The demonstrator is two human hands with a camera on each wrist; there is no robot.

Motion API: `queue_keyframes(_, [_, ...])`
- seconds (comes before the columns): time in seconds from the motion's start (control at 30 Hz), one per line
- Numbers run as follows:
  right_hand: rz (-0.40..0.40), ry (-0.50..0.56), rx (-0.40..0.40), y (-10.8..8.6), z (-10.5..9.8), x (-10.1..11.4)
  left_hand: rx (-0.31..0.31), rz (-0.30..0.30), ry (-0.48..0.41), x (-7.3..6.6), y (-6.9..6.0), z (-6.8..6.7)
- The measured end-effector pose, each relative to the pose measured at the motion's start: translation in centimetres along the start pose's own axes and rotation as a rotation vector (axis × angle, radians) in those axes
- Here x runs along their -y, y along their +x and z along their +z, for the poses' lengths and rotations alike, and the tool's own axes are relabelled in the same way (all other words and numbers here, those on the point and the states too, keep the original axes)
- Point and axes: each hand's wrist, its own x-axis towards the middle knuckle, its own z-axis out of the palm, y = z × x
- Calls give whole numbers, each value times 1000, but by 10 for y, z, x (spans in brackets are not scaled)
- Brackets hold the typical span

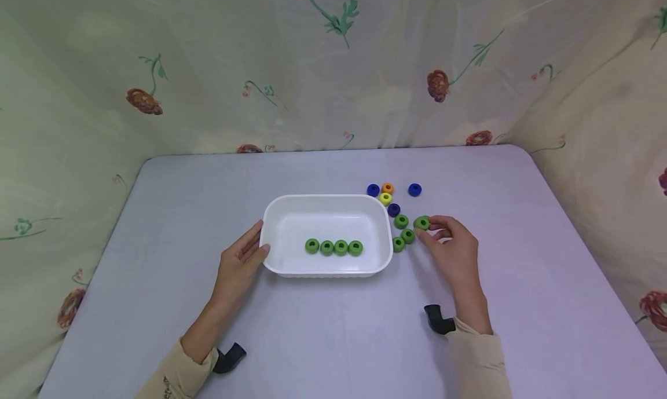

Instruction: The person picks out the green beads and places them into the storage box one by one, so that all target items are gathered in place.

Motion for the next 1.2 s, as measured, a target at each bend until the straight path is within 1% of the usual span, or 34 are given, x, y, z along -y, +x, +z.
queue_keyframes(0.17, [-44,33,-1,-5,0,14,5,11,-1,1,1,0])
queue_keyframes(0.37, [-106,38,0,-9,1,30,11,22,2,2,3,0])
queue_keyframes(0.5, [-135,46,16,-11,4,40,13,27,1,2,3,-1])
queue_keyframes(0.67, [-170,64,37,-13,12,49,19,30,-3,2,2,-1])
queue_keyframes(0.97, [-220,79,107,-18,31,66,3,17,-3,0,1,-1])
queue_keyframes(1.2, [-292,82,145,-23,46,79,9,11,-13,1,1,-1])
